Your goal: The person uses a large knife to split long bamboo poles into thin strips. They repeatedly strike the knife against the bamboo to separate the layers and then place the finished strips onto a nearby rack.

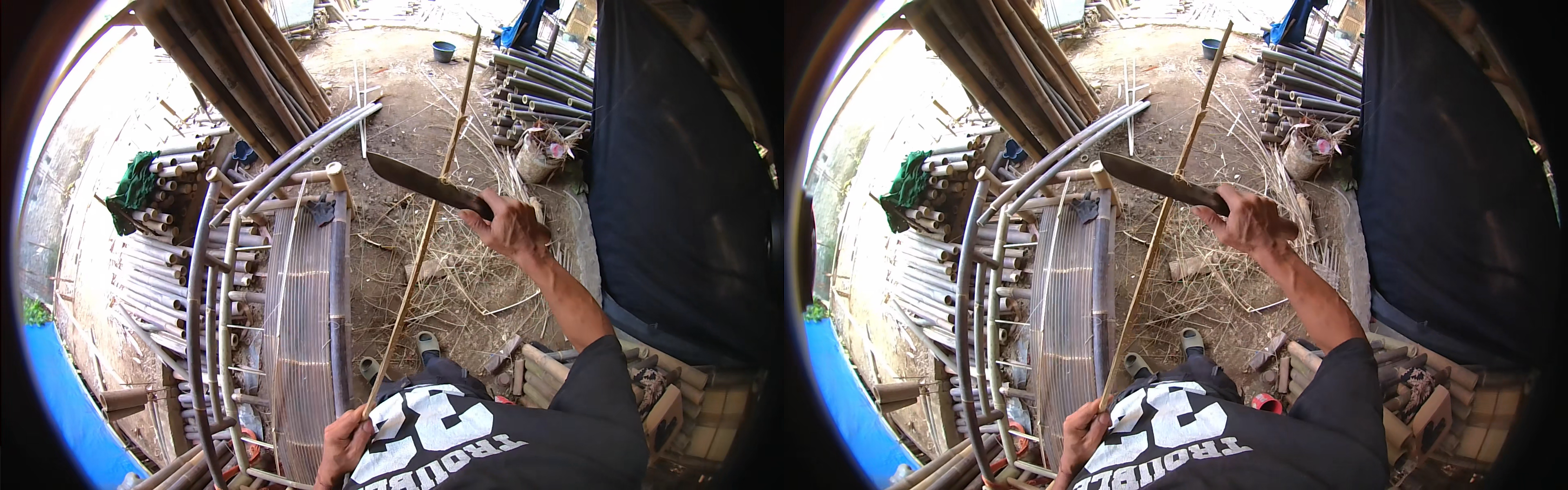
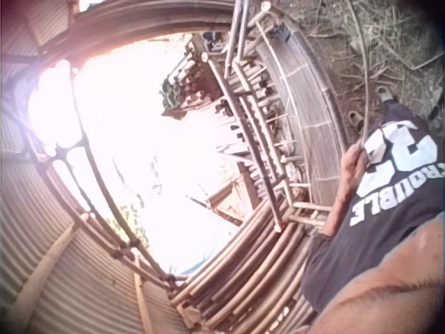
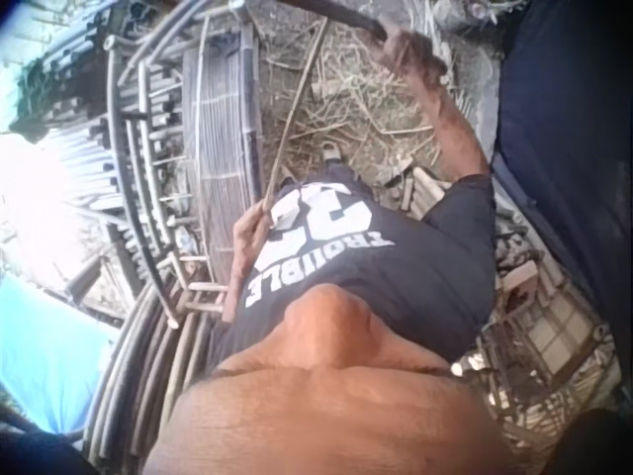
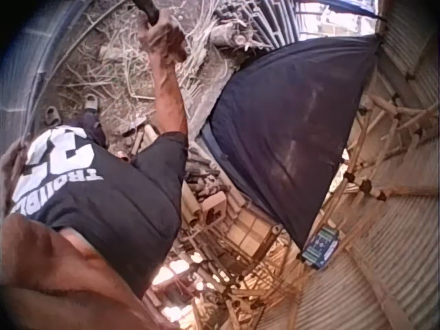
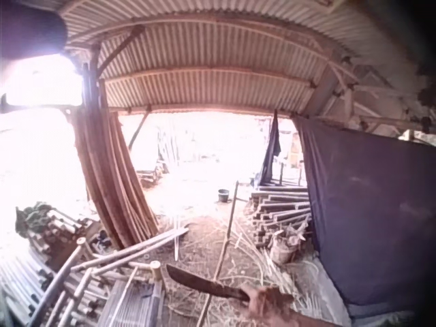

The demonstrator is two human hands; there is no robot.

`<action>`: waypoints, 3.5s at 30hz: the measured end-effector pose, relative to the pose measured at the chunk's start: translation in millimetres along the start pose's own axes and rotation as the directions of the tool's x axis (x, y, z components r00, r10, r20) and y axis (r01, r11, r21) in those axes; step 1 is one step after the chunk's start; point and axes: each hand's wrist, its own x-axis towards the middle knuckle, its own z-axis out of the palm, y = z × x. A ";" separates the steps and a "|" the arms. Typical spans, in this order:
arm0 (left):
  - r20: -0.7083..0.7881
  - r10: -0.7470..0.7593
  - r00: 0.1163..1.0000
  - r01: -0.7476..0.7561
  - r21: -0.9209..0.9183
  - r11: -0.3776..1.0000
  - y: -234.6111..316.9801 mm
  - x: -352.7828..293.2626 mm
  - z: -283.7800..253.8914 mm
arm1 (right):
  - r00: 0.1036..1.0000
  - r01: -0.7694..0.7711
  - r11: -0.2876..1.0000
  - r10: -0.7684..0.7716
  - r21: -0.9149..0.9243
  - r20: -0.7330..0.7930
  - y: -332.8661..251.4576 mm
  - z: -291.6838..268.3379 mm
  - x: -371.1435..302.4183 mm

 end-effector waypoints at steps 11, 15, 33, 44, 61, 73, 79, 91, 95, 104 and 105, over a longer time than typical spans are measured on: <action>-0.001 -0.253 0.967 0.244 -0.255 0.935 -19.0 4.8 -5.5 | 0.938 -0.223 0.929 0.287 0.294 -0.195 29.7 -14.8 7.2; 0.081 -0.126 0.989 0.150 -0.562 0.813 23.7 96.5 10.8 | 0.985 0.153 0.931 -0.119 0.332 -0.121 -74.1 54.7 -48.8; 0.195 -0.112 0.974 0.200 -0.524 0.828 8.0 17.7 6.2 | 0.988 -0.059 0.988 0.078 0.143 -0.130 12.3 2.8 -7.5; 0.299 -0.264 0.917 0.368 -0.381 0.848 -25.5 -13.1 -9.5 | 0.899 -0.228 -0.025 0.379 0.973 0.220 -1.6 4.1 -1.8; -0.118 0.062 0.991 -0.092 -0.272 0.958 58.1 133.2 31.0 | 0.929 0.370 0.916 -0.360 0.156 -0.087 -98.9 17.4 -38.1; -0.065 -0.089 0.994 0.064 -0.315 0.947 40.0 82.6 35.0 | 0.979 0.198 0.977 -0.194 0.075 -0.058 -38.1 27.2 -9.1; 0.055 -0.163 0.985 0.168 -0.496 0.852 36.4 92.7 24.8 | 0.976 0.116 0.947 -0.164 0.300 0.143 -93.2 23.5 -36.8; 0.031 -0.204 0.979 0.195 -0.454 0.870 28.6 82.0 23.5 | 0.990 0.028 0.968 -0.061 0.247 0.128 -60.5 57.3 -18.0; 0.023 -0.183 0.983 0.178 -0.389 0.904 34.0 89.6 24.0 | 0.949 0.313 0.909 -0.308 0.274 -0.063 -90.2 63.5 -42.3; 0.027 -0.251 0.968 0.241 -0.393 0.887 25.6 93.7 31.1 | 0.940 0.258 0.886 -0.322 0.385 0.113 -80.0 91.1 -47.7; 0.024 -0.254 0.967 0.245 -0.372 0.896 27.3 94.2 33.8 | 0.908 0.388 0.857 -0.419 0.339 0.022 -71.7 99.9 -50.2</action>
